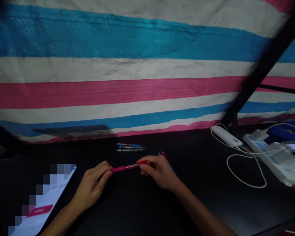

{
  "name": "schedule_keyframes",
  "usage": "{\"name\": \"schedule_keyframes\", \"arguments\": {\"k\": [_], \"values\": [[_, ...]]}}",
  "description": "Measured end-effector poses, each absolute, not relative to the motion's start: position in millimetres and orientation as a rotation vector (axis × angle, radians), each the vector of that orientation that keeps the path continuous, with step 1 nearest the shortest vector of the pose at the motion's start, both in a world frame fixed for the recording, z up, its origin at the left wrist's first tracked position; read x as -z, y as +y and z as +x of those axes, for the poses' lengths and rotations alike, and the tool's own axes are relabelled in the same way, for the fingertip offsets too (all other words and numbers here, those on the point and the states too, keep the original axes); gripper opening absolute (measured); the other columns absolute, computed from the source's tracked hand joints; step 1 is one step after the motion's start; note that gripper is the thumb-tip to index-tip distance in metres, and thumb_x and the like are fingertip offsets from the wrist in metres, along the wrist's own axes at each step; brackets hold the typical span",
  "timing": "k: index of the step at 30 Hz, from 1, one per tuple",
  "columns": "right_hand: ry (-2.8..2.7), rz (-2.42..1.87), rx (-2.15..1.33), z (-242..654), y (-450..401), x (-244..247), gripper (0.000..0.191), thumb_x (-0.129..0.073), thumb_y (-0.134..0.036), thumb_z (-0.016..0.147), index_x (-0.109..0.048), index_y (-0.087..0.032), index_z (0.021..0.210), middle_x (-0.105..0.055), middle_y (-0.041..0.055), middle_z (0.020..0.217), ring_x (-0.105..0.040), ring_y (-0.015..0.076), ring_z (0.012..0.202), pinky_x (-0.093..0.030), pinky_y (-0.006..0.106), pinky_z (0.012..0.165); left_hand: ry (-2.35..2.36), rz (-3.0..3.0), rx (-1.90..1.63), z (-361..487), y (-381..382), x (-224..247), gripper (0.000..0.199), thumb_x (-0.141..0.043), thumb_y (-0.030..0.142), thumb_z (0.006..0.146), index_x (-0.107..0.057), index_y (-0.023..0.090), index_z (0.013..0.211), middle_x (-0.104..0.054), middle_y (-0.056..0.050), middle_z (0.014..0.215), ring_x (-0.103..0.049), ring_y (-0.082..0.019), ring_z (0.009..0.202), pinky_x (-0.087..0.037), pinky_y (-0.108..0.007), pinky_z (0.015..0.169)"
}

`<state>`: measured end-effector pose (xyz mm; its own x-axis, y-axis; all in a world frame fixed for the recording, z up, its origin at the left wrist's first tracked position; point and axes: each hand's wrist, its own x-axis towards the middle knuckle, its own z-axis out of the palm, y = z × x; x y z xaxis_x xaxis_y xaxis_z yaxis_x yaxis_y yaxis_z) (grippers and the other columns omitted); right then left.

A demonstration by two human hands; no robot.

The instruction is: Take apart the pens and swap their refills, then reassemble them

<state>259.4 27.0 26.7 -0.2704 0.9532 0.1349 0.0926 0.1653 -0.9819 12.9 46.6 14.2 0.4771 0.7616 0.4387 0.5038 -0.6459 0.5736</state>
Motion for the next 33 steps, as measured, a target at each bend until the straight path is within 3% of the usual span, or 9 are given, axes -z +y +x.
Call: {"name": "schedule_keyframes", "arguments": {"k": [5, 8, 13, 17, 23, 29, 33], "values": [[-1.179, -0.983, -1.540, 255.9, 29.5, -16.9, 0.017, -0.062, -0.029, 0.081, -0.066, -0.013, 0.083, -0.052, -0.0024, 0.056, -0.046, 0.0080, 0.049, -0.035, 0.021, 0.048, 1.076, 2.367, -1.021, 15.3, 42.5, -12.7, 0.014, -0.044, 0.020, 0.091, -0.055, 0.019, 0.099, -0.059, -0.004, 0.087, -0.054, -0.018, 0.081, -0.043, -0.029, 0.073], [-0.929, -0.920, -1.817, 254.9, 30.0, -11.0, 0.019, -0.066, -0.027, 0.078, -0.060, -0.012, 0.070, -0.048, -0.0031, 0.051, -0.040, 0.0062, 0.043, -0.028, 0.020, 0.042, 1.012, 2.506, -1.044, 14.8, 42.1, -10.7, 0.026, -0.048, 0.016, 0.089, -0.051, 0.019, 0.114, -0.059, -0.006, 0.096, -0.054, -0.018, 0.087, -0.044, -0.030, 0.077], [-0.809, -0.882, -2.008, 258.0, 30.0, -8.1, 0.021, -0.068, -0.025, 0.076, -0.058, -0.011, 0.064, -0.042, -0.0054, 0.045, -0.031, 0.0039, 0.038, -0.017, 0.019, 0.039, 0.937, 2.816, -1.050, 13.0, 41.5, -10.7, 0.011, -0.047, 0.013, 0.087, -0.056, 0.016, 0.092, -0.056, -0.004, 0.075, -0.048, -0.018, 0.070, -0.042, -0.032, 0.069], [-0.916, -0.950, -1.900, 260.9, 30.5, -10.1, 0.018, -0.070, -0.026, 0.074, -0.064, -0.010, 0.071, -0.046, -0.0042, 0.046, -0.034, 0.0041, 0.039, -0.021, 0.019, 0.040, 1.006, 2.748, -0.918, 15.7, 37.9, -11.1, 0.018, -0.042, 0.016, 0.089, -0.052, 0.018, 0.074, -0.052, -0.003, 0.068, -0.045, -0.017, 0.065, -0.039, -0.031, 0.065], [-1.366, -1.050, -1.404, 259.6, 28.8, -18.8, 0.021, -0.066, -0.026, 0.077, -0.069, -0.014, 0.095, -0.061, 0.0012, 0.064, -0.054, 0.0104, 0.056, -0.042, 0.024, 0.055, 1.171, 2.103, -0.770, 22.5, 41.3, -11.3, 0.038, -0.034, 0.032, 0.095, -0.044, 0.019, 0.061, -0.043, 0.003, 0.057, -0.043, -0.012, 0.053, -0.033, -0.024, 0.052], [-1.425, -1.057, -1.318, 252.3, 28.0, -17.2, 0.018, -0.069, -0.025, 0.074, -0.068, -0.016, 0.090, -0.061, 0.0001, 0.066, -0.058, 0.0120, 0.058, -0.045, 0.026, 0.056, 1.146, 1.694, -1.001, 19.6, 49.1, -16.2, 0.017, -0.052, 0.035, 0.087, -0.059, 0.020, 0.089, -0.054, 0.003, 0.068, -0.052, -0.013, 0.067, -0.039, -0.022, 0.062], [-1.351, -1.086, -1.298, 249.4, 28.3, -18.3, 0.017, -0.069, -0.027, 0.074, -0.066, -0.016, 0.086, -0.057, -0.0023, 0.059, -0.053, 0.0100, 0.051, -0.042, 0.023, 0.051, 1.111, 1.514, -1.043, 18.4, 49.6, -16.2, 0.019, -0.063, 0.031, 0.080, -0.061, 0.020, 0.094, -0.063, 0.000, 0.077, -0.058, -0.015, 0.074, -0.043, -0.024, 0.070]]}}
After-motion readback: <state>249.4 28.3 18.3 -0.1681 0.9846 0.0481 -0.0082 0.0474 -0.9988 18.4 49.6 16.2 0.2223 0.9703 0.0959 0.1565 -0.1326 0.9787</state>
